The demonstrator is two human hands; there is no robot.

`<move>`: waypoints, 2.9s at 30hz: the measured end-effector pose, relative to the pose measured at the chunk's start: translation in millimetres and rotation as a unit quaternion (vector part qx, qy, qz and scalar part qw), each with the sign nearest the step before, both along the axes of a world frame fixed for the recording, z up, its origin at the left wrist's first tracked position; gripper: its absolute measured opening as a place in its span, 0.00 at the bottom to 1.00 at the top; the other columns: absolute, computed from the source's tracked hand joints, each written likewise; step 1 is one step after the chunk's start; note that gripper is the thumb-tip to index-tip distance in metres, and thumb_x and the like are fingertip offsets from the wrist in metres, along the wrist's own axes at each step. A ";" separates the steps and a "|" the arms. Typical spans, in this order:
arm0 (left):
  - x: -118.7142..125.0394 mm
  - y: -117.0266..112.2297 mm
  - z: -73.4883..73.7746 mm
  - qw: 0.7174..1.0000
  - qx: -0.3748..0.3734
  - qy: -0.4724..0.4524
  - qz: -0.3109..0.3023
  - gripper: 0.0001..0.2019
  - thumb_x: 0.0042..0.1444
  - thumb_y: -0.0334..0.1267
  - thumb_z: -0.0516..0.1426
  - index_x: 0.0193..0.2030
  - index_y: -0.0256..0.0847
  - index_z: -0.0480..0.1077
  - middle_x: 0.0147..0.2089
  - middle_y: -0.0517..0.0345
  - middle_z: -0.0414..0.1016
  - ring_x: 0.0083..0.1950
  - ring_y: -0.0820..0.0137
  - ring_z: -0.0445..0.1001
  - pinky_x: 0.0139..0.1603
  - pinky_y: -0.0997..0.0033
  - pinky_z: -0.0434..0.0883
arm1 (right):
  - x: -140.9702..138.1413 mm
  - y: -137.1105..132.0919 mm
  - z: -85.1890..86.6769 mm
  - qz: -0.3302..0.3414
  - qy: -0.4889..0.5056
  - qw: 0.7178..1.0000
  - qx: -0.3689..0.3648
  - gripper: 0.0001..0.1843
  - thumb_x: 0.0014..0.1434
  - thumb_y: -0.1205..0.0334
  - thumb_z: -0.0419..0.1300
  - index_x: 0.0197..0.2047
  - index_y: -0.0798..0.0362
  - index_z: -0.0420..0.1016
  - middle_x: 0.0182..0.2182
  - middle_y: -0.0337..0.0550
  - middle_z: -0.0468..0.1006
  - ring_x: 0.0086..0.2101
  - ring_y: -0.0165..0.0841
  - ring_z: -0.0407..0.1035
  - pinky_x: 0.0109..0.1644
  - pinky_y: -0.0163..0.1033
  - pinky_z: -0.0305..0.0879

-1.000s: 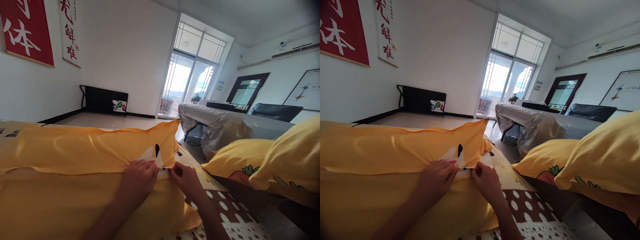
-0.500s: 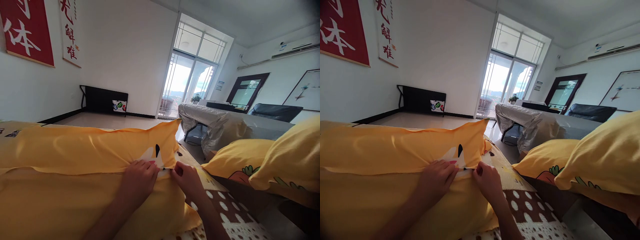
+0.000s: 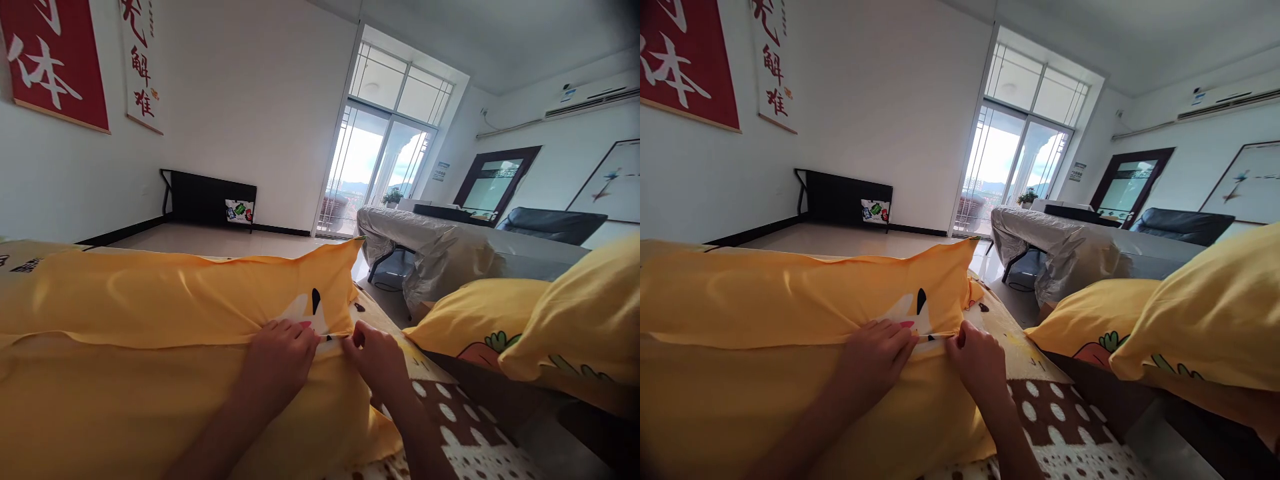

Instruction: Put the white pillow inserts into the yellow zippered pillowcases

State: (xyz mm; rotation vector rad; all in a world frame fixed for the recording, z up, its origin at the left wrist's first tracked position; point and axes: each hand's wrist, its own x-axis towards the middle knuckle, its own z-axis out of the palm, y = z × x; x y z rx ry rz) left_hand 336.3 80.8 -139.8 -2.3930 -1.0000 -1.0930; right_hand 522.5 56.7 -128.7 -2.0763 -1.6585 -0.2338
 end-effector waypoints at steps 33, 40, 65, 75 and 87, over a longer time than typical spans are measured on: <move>1.0 -0.3 0.9 1.000 0.003 -0.002 -0.004 0.14 0.63 0.35 0.48 0.25 0.42 0.64 0.26 0.63 0.71 0.30 0.68 0.69 0.33 0.67 0.59 | 1.2 3.3 -4.4 -0.009 0.003 0.999 -0.034 0.13 0.54 0.60 0.50 0.19 0.52 0.61 0.21 0.41 0.72 0.25 0.30 0.59 0.28 0.36 0.42; 0.4 -1.2 -0.4 1.000 0.017 0.003 -0.003 0.13 0.63 0.35 0.48 0.26 0.42 0.65 0.27 0.62 0.72 0.30 0.67 0.69 0.34 0.66 0.60 | -4.5 3.5 -4.3 -0.047 0.000 0.998 -0.037 0.13 0.54 0.58 0.50 0.20 0.52 0.62 0.22 0.43 0.73 0.25 0.32 0.59 0.28 0.37 0.41; -1.0 -0.2 2.9 1.000 -0.010 -0.003 -0.005 0.15 0.63 0.35 0.47 0.24 0.41 0.65 0.25 0.60 0.72 0.29 0.69 0.69 0.33 0.68 0.59 | 22.4 -1.2 4.0 0.151 0.121 0.981 0.018 0.07 0.51 0.58 0.54 0.30 0.51 0.71 0.17 0.32 0.66 0.21 0.29 0.61 0.27 0.33 0.54; -0.9 -0.2 3.2 1.000 -0.023 0.010 -0.004 0.15 0.63 0.35 0.47 0.25 0.41 0.65 0.27 0.59 0.72 0.31 0.68 0.70 0.34 0.68 0.60 | 20.1 -1.8 1.7 0.177 0.093 0.980 0.006 0.10 0.53 0.62 0.52 0.36 0.50 0.72 0.18 0.31 0.64 0.22 0.28 0.61 0.28 0.33 0.54; -0.5 -0.5 3.2 1.000 -0.005 0.002 -0.002 0.15 0.63 0.35 0.48 0.25 0.40 0.66 0.26 0.59 0.72 0.30 0.69 0.70 0.34 0.68 0.60 | 21.2 2.2 0.4 0.186 0.101 0.977 0.033 0.08 0.55 0.57 0.55 0.32 0.50 0.74 0.18 0.32 0.67 0.22 0.27 0.60 0.28 0.32 0.56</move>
